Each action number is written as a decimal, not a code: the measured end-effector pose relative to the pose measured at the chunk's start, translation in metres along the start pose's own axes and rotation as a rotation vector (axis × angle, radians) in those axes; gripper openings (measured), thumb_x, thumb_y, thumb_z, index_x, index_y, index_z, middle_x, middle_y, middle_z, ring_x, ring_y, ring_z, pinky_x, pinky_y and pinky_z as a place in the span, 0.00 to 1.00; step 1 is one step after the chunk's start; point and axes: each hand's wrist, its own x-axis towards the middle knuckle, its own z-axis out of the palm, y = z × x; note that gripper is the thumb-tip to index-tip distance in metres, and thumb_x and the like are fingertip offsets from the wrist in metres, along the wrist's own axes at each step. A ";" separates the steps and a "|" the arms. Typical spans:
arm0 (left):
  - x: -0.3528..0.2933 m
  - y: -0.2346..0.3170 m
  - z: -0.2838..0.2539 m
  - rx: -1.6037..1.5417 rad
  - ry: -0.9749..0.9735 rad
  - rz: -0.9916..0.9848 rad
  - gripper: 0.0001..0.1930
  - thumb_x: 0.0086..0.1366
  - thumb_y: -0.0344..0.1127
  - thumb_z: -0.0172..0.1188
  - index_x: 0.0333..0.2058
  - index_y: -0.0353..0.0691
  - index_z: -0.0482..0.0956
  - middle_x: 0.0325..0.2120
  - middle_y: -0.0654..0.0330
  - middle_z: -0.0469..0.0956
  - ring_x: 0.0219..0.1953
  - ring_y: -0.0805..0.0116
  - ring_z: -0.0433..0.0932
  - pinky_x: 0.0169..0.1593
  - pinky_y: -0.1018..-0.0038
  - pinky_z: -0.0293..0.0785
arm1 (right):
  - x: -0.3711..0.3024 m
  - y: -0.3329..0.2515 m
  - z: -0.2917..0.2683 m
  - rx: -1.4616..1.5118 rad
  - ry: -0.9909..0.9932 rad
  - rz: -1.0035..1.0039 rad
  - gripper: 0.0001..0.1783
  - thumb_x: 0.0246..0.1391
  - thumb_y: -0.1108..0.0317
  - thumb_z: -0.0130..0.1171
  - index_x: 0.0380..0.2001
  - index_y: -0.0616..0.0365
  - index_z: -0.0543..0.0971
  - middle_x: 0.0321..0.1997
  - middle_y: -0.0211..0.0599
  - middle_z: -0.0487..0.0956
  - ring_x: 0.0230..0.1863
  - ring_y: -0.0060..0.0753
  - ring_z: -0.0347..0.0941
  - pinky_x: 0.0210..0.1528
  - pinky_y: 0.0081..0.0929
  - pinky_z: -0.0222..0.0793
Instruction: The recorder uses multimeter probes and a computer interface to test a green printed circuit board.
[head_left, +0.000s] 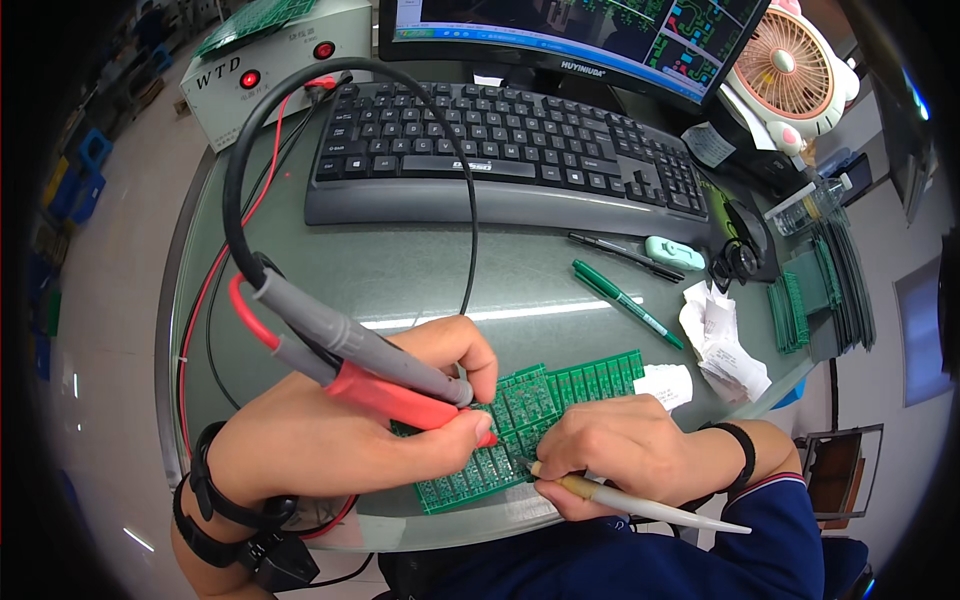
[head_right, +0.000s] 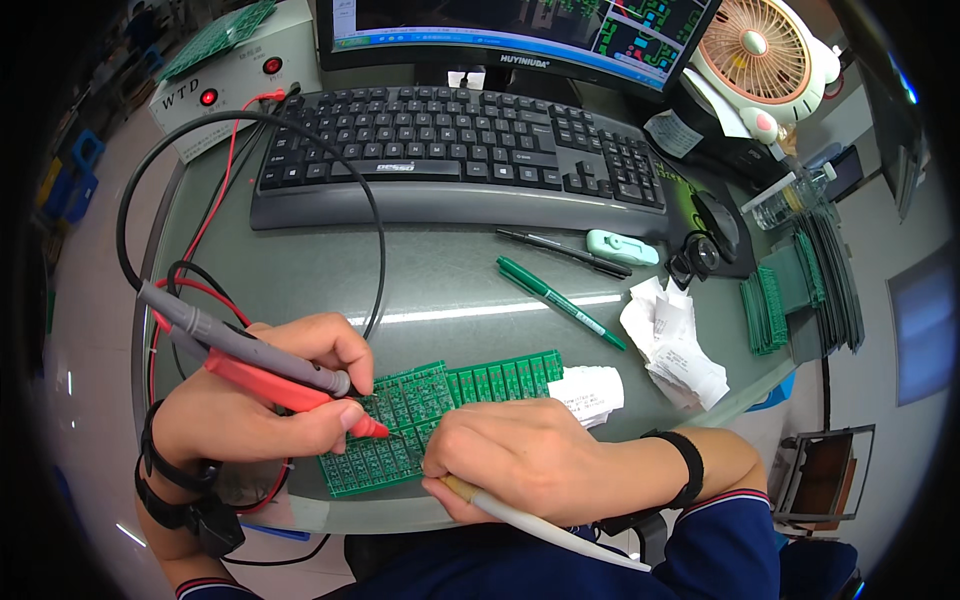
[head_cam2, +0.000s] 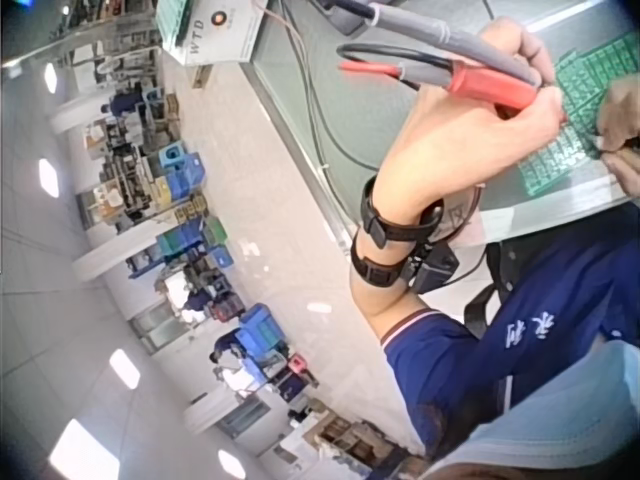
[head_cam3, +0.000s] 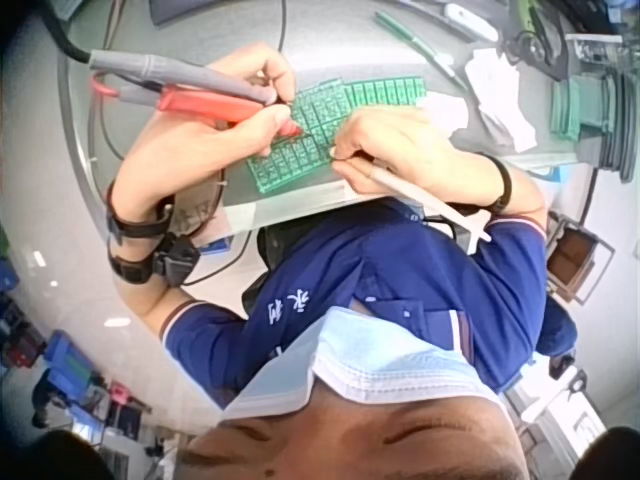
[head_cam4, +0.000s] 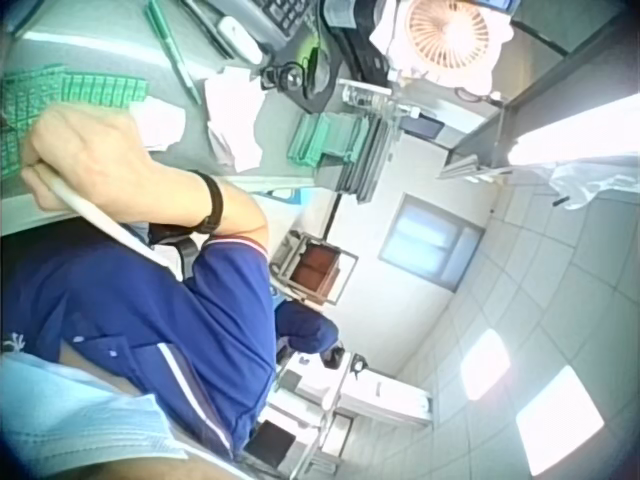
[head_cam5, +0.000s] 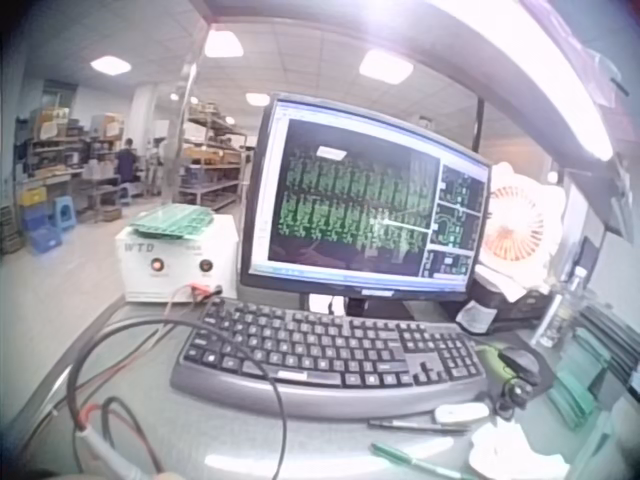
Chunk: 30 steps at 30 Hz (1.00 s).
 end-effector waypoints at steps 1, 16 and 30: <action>0.000 0.000 0.000 0.004 -0.001 0.000 0.10 0.61 0.31 0.61 0.39 0.35 0.72 0.27 0.61 0.80 0.31 0.78 0.82 0.33 0.82 0.75 | 0.000 0.000 0.000 -0.019 -0.002 -0.001 0.13 0.44 0.75 0.67 0.30 0.59 0.72 0.25 0.35 0.74 0.23 0.34 0.75 0.23 0.27 0.71; 0.000 -0.002 0.000 0.002 0.005 0.019 0.10 0.61 0.30 0.61 0.39 0.35 0.71 0.28 0.61 0.80 0.31 0.79 0.81 0.33 0.82 0.74 | 0.000 0.001 0.001 -0.058 -0.006 0.000 0.14 0.44 0.75 0.68 0.29 0.59 0.71 0.25 0.36 0.74 0.23 0.35 0.75 0.21 0.27 0.70; -0.002 0.002 0.000 0.023 -0.006 0.001 0.10 0.62 0.32 0.60 0.39 0.35 0.72 0.27 0.62 0.80 0.28 0.81 0.78 0.31 0.82 0.72 | -0.003 -0.003 0.000 -0.099 0.002 0.015 0.14 0.45 0.72 0.69 0.28 0.58 0.72 0.27 0.36 0.75 0.25 0.35 0.76 0.23 0.27 0.72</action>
